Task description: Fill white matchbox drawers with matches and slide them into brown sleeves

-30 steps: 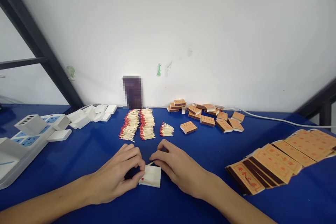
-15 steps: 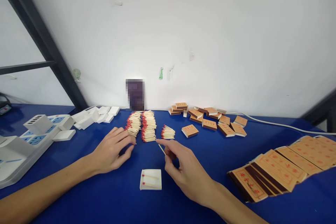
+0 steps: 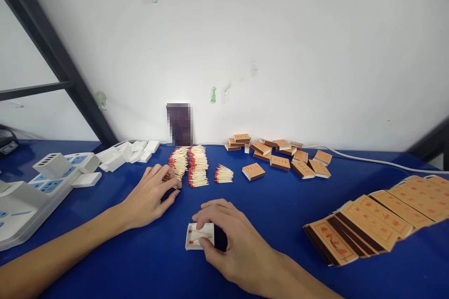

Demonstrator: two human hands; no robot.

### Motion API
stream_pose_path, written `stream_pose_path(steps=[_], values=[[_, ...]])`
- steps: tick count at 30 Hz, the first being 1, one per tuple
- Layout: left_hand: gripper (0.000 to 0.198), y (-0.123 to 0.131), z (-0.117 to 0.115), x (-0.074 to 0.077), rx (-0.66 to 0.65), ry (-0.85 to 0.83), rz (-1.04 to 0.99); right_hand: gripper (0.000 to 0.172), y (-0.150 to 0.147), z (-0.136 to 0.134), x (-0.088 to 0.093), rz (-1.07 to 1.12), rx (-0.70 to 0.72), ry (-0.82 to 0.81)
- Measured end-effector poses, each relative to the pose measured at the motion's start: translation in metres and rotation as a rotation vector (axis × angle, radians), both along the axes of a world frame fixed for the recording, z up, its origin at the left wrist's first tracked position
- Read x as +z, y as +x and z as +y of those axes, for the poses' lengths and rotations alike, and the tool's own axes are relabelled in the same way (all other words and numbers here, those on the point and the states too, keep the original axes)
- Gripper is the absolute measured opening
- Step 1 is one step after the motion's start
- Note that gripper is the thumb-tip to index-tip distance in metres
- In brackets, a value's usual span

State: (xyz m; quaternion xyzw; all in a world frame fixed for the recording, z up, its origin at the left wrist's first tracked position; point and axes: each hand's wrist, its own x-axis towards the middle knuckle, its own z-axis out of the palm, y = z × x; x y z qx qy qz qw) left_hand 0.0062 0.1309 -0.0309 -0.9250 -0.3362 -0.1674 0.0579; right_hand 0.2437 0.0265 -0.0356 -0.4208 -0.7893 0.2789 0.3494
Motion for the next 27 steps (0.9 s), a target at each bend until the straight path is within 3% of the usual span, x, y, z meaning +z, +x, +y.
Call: stream_pose_path(steps=[5,9,12,27], values=[[0.018,-0.001,0.001,0.0,-0.015,-0.031,0.058,0.017,0.009,0.014,-0.003,-0.096,-0.209,0.078],[0.02,0.001,-0.002,0.002,-0.026,-0.035,0.051,0.021,0.022,0.035,-0.008,-0.353,-0.374,0.213],[0.018,0.006,-0.01,0.006,-0.048,-0.069,-0.018,0.021,0.03,0.047,-0.012,-0.517,-0.457,0.223],[0.007,0.04,-0.063,0.0,-0.17,-0.352,-0.254,0.02,0.033,0.056,-0.02,-0.649,-0.441,0.214]])
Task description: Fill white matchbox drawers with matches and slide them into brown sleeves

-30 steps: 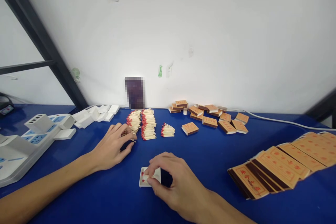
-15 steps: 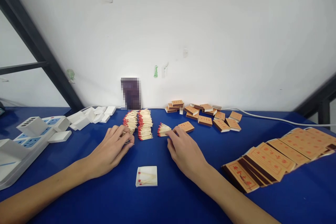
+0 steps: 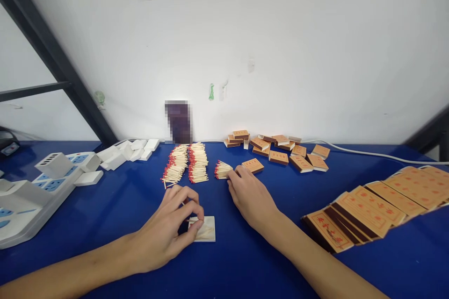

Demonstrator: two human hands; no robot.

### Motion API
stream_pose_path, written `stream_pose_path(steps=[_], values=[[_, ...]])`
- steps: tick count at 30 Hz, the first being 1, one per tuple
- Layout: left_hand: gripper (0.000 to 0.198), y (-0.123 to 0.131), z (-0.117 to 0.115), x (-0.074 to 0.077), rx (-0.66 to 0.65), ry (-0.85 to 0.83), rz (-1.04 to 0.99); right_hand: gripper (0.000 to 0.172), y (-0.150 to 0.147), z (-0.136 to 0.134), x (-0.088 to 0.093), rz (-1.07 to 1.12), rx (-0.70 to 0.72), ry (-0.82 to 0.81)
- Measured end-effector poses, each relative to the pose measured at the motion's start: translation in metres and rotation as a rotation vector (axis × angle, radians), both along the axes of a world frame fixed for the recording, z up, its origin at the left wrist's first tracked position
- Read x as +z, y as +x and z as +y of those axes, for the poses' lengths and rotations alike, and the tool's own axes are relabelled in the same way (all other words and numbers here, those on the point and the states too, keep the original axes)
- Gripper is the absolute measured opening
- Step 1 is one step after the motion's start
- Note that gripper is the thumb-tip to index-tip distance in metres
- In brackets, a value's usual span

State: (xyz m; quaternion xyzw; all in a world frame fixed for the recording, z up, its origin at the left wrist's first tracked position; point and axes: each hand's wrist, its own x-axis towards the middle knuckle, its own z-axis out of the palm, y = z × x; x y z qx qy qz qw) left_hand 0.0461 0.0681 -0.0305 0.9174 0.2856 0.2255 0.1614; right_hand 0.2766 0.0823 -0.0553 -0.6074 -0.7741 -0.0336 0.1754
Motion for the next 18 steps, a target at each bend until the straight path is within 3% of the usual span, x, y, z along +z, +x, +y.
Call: stream_pose_path(steps=[3,7,10,18], values=[[0.014,-0.006,0.006,0.001,-0.013,0.035,0.031,0.019,0.001,-0.002,0.001,0.007,0.003,-0.009],[0.017,-0.03,0.033,0.009,-0.082,0.227,0.164,0.017,0.004,-0.004,0.002,0.054,0.006,-0.073],[0.016,-0.045,0.05,0.015,-0.125,0.273,0.292,0.018,0.003,-0.008,0.006,0.084,0.045,-0.115],[0.018,-0.041,0.048,0.011,-0.092,0.187,0.342,0.013,-0.025,-0.05,0.037,0.213,0.358,-0.157]])
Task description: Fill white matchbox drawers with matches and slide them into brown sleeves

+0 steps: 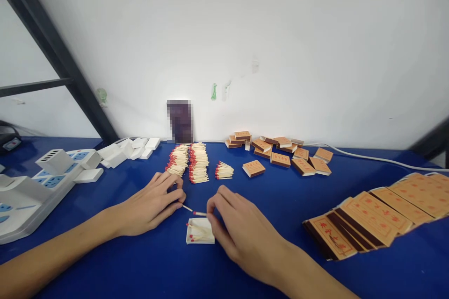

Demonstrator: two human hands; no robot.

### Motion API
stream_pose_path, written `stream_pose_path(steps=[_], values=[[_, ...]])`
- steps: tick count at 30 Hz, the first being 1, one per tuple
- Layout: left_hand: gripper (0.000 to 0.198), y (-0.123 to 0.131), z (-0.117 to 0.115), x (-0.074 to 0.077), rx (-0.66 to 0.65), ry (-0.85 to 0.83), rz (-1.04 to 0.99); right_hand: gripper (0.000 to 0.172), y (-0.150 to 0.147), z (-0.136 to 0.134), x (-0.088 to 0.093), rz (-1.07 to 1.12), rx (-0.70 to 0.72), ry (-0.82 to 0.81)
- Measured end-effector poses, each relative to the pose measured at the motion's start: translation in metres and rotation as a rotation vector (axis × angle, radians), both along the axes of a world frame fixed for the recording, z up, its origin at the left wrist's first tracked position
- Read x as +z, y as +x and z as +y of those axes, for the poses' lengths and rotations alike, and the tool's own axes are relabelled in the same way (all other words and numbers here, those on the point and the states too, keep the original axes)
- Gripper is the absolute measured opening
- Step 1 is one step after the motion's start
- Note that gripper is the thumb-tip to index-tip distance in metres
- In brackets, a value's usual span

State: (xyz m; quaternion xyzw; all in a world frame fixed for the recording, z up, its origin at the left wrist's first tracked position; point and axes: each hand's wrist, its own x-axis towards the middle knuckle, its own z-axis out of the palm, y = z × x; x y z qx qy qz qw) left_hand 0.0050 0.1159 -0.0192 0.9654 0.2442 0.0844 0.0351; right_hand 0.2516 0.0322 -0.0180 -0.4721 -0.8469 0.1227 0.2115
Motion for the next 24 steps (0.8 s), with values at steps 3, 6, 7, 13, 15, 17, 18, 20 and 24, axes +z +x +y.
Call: stream_pose_path(steps=[3,6,7,13,15,17,18,20,24], values=[[0.017,0.004,-0.007,0.001,0.057,-0.065,-0.041,0.011,-0.005,-0.008,0.001,-0.032,0.049,-0.017],[0.013,0.012,-0.02,0.002,0.099,-0.183,-0.151,0.012,-0.004,-0.004,-0.004,-0.011,0.035,0.018],[0.012,0.015,-0.025,0.002,0.101,-0.222,-0.183,0.013,-0.002,-0.002,-0.005,0.009,0.024,0.037],[0.01,0.023,-0.036,0.0,0.085,-0.281,-0.211,0.017,0.003,0.006,-0.009,0.049,-0.032,0.096],[0.01,0.02,-0.033,0.001,0.072,-0.267,-0.207,0.018,0.004,0.008,-0.011,0.024,-0.042,0.08],[0.011,0.019,-0.029,0.001,0.065,-0.257,-0.196,0.02,0.006,0.011,-0.014,-0.014,-0.069,0.078],[0.011,0.019,-0.028,0.0,0.063,-0.251,-0.192,0.021,0.008,0.014,-0.017,-0.037,-0.09,0.093],[0.012,0.02,-0.028,-0.002,0.058,-0.24,-0.182,0.024,0.011,0.02,-0.022,-0.093,-0.15,0.144],[0.014,0.025,-0.031,-0.006,0.059,-0.233,-0.178,0.026,0.019,0.034,-0.031,-0.233,-0.281,0.207]])
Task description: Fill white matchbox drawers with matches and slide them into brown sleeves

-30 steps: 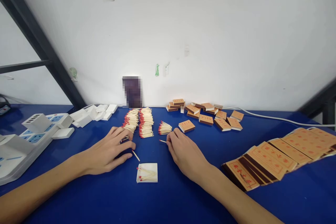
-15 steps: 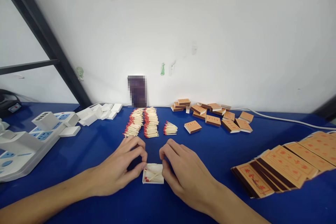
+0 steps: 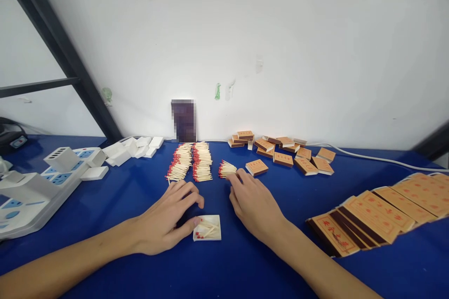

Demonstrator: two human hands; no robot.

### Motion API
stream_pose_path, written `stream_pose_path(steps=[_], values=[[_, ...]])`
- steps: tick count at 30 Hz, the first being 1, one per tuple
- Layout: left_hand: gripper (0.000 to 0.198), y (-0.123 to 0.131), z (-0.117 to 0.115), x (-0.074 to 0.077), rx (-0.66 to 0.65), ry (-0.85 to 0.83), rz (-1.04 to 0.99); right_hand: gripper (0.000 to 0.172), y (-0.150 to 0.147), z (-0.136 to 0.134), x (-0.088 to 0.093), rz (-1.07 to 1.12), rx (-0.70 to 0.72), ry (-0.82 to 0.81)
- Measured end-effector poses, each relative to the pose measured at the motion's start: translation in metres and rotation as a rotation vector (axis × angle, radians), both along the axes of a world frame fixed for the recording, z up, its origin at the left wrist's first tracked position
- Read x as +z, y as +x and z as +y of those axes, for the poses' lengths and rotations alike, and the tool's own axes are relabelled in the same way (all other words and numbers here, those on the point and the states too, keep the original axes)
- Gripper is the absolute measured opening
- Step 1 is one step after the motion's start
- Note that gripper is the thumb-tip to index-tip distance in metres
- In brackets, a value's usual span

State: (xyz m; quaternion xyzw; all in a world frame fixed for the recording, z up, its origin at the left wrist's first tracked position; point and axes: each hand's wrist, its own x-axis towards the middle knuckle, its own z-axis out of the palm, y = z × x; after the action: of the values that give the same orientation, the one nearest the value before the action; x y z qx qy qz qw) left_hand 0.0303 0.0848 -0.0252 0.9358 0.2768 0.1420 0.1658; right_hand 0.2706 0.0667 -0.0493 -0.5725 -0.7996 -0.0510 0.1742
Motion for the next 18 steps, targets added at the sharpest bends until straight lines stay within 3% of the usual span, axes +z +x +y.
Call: stream_pose_path(steps=[10,14,18], values=[[0.018,0.004,0.004,-0.001,0.116,0.088,-0.022,0.027,0.004,0.007,-0.004,-0.026,-0.035,-0.037],[0.012,-0.024,0.028,0.011,0.085,0.313,0.111,0.027,0.005,0.007,-0.004,-0.008,-0.033,-0.042],[0.018,-0.061,0.053,0.02,0.016,0.4,0.285,0.027,0.005,0.007,-0.003,-0.008,-0.031,-0.055]])
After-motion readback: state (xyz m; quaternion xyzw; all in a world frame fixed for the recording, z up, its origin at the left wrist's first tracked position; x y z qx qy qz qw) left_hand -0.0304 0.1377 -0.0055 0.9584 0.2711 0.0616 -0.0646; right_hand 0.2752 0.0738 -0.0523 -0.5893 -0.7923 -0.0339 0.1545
